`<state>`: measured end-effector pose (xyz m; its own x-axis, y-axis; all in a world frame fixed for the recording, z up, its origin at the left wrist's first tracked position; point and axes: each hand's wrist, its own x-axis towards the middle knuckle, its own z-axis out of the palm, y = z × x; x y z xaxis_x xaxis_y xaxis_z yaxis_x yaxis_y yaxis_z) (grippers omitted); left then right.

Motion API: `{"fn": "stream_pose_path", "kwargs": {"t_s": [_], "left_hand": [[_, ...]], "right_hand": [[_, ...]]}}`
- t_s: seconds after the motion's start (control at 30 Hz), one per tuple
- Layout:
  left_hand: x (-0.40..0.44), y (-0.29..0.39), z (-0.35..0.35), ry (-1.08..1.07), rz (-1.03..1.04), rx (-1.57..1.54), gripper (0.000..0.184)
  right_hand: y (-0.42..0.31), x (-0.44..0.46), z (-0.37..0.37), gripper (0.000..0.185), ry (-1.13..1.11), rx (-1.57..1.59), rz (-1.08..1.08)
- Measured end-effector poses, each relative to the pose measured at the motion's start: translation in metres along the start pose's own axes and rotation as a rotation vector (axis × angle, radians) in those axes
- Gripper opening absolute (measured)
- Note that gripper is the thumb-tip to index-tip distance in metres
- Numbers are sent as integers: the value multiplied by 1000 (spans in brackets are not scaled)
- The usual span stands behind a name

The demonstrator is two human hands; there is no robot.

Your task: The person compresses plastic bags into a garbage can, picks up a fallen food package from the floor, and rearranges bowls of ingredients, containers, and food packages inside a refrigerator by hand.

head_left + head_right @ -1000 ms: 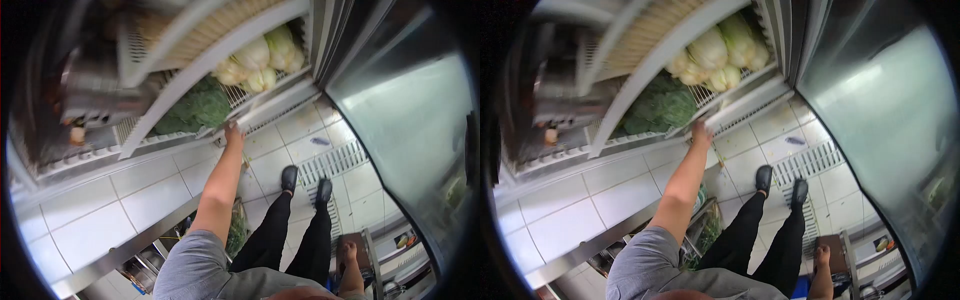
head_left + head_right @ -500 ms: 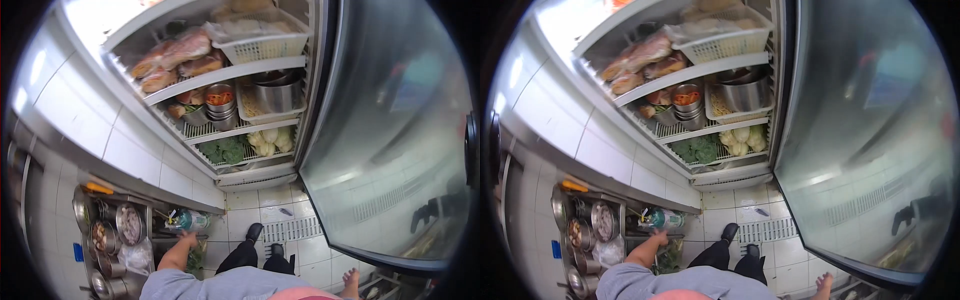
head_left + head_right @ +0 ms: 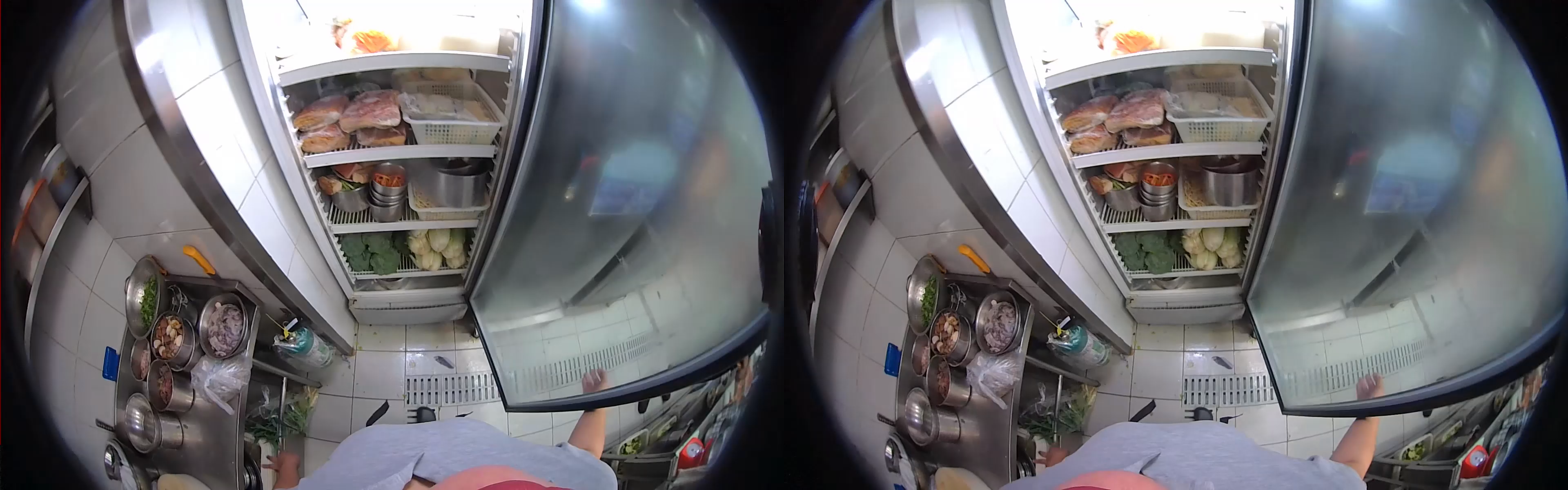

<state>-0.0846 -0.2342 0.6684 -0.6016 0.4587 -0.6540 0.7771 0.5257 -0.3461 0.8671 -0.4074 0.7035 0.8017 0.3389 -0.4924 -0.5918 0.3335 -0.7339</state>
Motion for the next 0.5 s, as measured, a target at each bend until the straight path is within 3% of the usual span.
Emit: {"fn": "stream_pose_path", "kwargs": {"t_s": [0.07,0.17,0.2,0.33,0.4,0.47,0.5], "left_hand": [[2,-14,16,-9,-94,-57,50],[1,-35,42,-41,-201,-128,49],[1,-47,50,-45,-112,-160,47],[16,-66,82,-64,211,-300,40],[14,-68,112,17,362,-707,39],[32,-56,141,-97,299,-732,40],[2,-89,174,-144,254,-723,40]], "right_hand": [[-1,-22,23,77,-135,-160,82],[6,-23,24,81,-180,-352,197],[12,-28,25,72,-145,-374,159],[53,-49,78,67,-117,-595,157],[90,-41,94,61,-251,-717,141],[134,-24,106,64,-342,-722,192],[159,-2,81,69,-383,-720,178]]}}
